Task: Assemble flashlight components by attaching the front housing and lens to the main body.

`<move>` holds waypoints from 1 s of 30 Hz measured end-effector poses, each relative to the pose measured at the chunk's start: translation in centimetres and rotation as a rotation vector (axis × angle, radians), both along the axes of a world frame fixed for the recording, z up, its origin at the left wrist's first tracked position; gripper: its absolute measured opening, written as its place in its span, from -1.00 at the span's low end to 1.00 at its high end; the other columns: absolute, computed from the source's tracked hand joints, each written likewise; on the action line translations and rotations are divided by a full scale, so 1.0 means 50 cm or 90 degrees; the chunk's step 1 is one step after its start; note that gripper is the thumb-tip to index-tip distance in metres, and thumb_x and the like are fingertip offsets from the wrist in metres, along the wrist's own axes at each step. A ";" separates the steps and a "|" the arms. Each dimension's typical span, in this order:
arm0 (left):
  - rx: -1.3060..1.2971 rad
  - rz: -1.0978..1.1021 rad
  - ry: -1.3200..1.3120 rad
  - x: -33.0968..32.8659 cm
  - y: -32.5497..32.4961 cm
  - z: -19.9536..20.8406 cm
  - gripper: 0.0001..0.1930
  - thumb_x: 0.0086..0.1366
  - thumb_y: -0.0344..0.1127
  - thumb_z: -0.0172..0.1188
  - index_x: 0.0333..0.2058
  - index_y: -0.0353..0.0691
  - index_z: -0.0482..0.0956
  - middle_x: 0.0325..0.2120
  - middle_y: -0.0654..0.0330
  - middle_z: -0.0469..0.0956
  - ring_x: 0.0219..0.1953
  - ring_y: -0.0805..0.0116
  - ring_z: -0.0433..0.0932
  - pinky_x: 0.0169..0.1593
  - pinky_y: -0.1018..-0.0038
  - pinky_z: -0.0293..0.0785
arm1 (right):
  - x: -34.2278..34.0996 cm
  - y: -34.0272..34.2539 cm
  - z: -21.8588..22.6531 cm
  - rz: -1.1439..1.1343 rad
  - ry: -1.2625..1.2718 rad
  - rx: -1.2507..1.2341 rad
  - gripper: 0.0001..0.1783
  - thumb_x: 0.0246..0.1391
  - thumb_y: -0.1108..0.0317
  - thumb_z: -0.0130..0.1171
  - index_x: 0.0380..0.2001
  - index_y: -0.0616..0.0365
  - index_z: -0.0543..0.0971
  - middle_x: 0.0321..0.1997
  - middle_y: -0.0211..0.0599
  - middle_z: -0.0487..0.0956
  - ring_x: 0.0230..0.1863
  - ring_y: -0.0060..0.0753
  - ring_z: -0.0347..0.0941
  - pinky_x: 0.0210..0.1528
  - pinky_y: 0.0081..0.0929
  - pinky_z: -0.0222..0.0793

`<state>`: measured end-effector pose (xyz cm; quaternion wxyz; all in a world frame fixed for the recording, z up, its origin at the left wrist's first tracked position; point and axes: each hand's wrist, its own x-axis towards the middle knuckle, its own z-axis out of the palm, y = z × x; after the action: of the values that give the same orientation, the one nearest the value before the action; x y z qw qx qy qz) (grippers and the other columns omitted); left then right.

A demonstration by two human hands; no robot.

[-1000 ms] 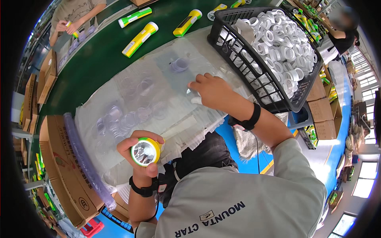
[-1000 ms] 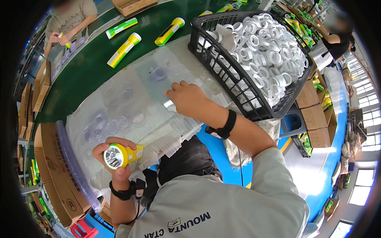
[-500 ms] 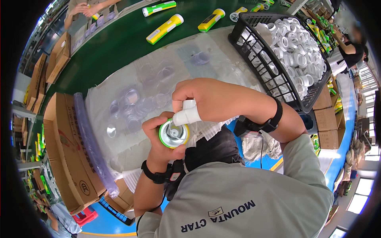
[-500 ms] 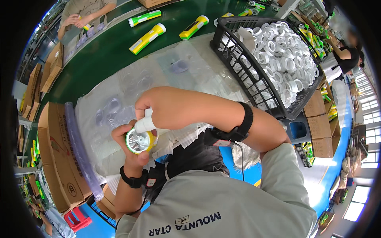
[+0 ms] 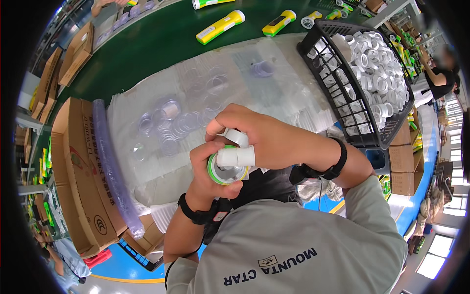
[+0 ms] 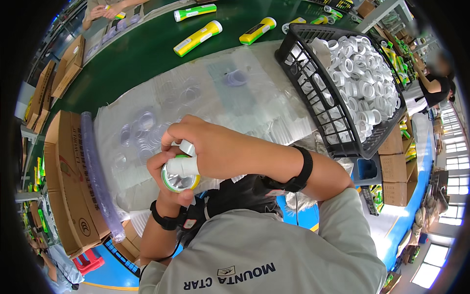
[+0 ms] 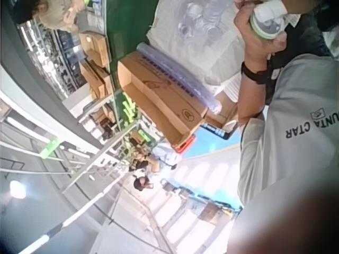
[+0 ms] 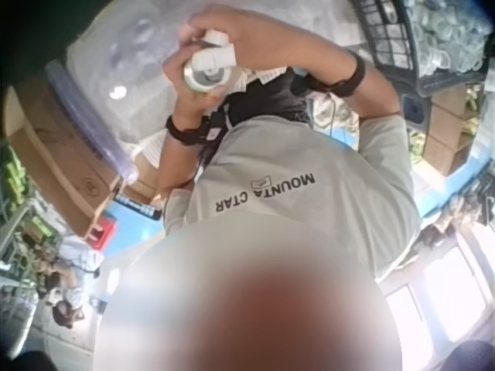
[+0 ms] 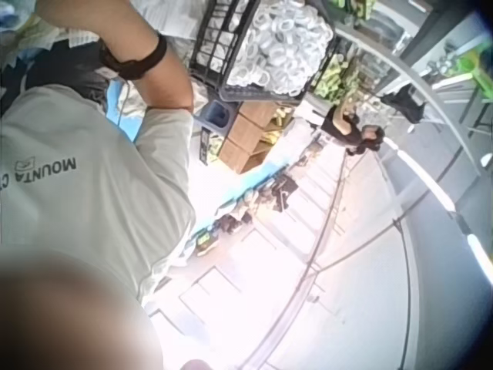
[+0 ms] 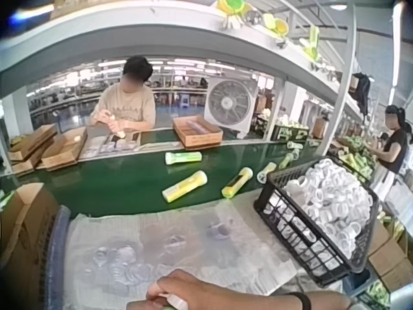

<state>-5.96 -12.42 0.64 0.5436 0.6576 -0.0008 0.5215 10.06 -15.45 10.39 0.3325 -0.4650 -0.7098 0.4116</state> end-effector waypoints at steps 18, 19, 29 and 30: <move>-0.049 -0.016 -0.009 -0.003 -0.003 0.006 -0.27 0.02 -0.08 0.38 0.03 -0.10 0.08 -0.31 -0.04 0.43 -0.32 0.27 0.49 -0.29 0.41 0.46 | 0.067 -0.005 -0.047 -0.223 -0.131 0.099 -0.52 -0.03 0.34 0.18 0.00 0.14 0.35 -0.15 -0.16 0.42 -0.15 -0.12 0.40 -0.12 -0.32 0.35; -0.026 -0.005 -0.013 0.004 -0.001 0.006 -0.28 0.03 -0.05 0.37 0.01 -0.09 0.08 -0.31 -0.05 0.43 -0.36 0.26 0.50 -0.34 0.43 0.48 | 0.098 -0.009 -0.081 -0.261 -0.256 0.185 -0.49 -0.05 0.37 0.18 0.02 0.14 0.34 -0.12 -0.14 0.41 -0.11 -0.09 0.39 -0.09 -0.29 0.35; -0.027 0.032 0.048 -0.008 0.004 0.010 -0.15 0.00 0.23 0.31 0.09 0.00 0.01 -0.34 -0.03 0.44 -0.42 0.27 0.50 -0.37 0.42 0.47 | 0.161 -0.044 -0.165 -0.239 -0.538 0.124 -0.30 -0.17 0.43 0.21 0.13 0.18 0.27 0.03 -0.05 0.37 0.01 0.02 0.31 0.06 -0.21 0.29; -0.020 0.025 0.046 -0.006 0.002 0.014 -0.09 -0.02 0.15 0.36 0.13 0.02 -0.05 -0.33 -0.02 0.44 -0.42 0.27 0.50 -0.35 0.42 0.47 | 0.165 -0.044 -0.162 -0.216 -0.485 0.121 -0.26 -0.16 0.42 0.23 0.17 0.17 0.23 0.00 -0.05 0.39 0.00 0.02 0.32 0.05 -0.23 0.30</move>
<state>-6.26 -12.31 1.34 0.5430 0.6673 0.0397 0.5082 18.32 -17.64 2.30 0.1509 -0.6615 -0.7299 0.0824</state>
